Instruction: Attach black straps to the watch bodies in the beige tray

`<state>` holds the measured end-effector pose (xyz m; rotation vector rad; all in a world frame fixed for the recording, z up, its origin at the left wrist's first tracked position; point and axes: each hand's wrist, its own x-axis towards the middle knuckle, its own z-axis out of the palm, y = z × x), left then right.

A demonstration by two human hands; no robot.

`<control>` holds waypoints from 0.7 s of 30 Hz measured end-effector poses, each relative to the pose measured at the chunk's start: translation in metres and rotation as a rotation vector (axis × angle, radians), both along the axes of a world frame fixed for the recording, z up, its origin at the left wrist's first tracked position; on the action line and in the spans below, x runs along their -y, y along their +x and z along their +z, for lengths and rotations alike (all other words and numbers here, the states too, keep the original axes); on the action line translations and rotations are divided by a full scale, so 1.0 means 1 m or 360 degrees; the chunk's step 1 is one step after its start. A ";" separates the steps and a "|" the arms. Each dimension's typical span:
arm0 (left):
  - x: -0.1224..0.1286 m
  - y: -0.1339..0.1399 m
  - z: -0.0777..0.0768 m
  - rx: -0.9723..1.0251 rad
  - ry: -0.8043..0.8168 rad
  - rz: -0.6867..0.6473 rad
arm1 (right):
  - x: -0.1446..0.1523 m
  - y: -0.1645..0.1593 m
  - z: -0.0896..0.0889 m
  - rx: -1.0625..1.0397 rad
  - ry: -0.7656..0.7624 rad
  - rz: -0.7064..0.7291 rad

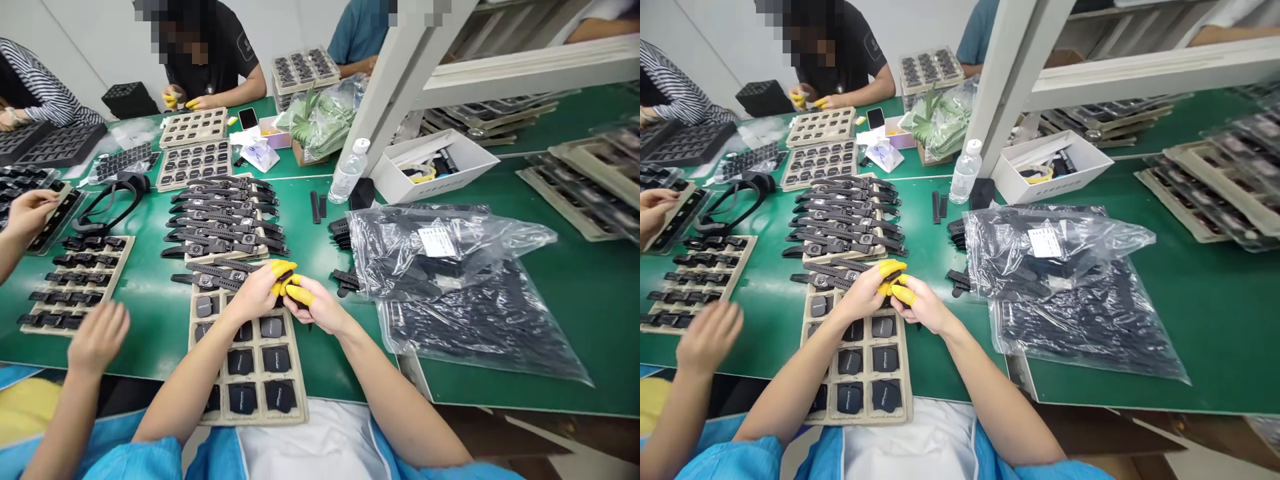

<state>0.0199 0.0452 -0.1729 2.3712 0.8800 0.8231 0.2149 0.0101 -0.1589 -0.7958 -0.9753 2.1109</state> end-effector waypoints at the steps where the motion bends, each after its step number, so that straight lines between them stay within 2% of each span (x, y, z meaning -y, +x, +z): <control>1: -0.001 0.000 0.001 -0.0007 0.0000 -0.0001 | -0.001 0.000 0.000 -0.0018 -0.0013 -0.0003; 10: -0.002 0.000 0.006 -0.0049 0.0082 -0.0083 | -0.006 0.004 0.001 0.0116 -0.0055 -0.0036; 16: -0.002 0.002 0.004 -0.0020 0.0048 -0.0051 | -0.007 0.002 0.004 0.0170 -0.0072 -0.0171; 21: 0.001 0.005 0.002 -0.0052 0.0050 -0.0042 | -0.004 0.002 0.003 0.0170 -0.0121 -0.0194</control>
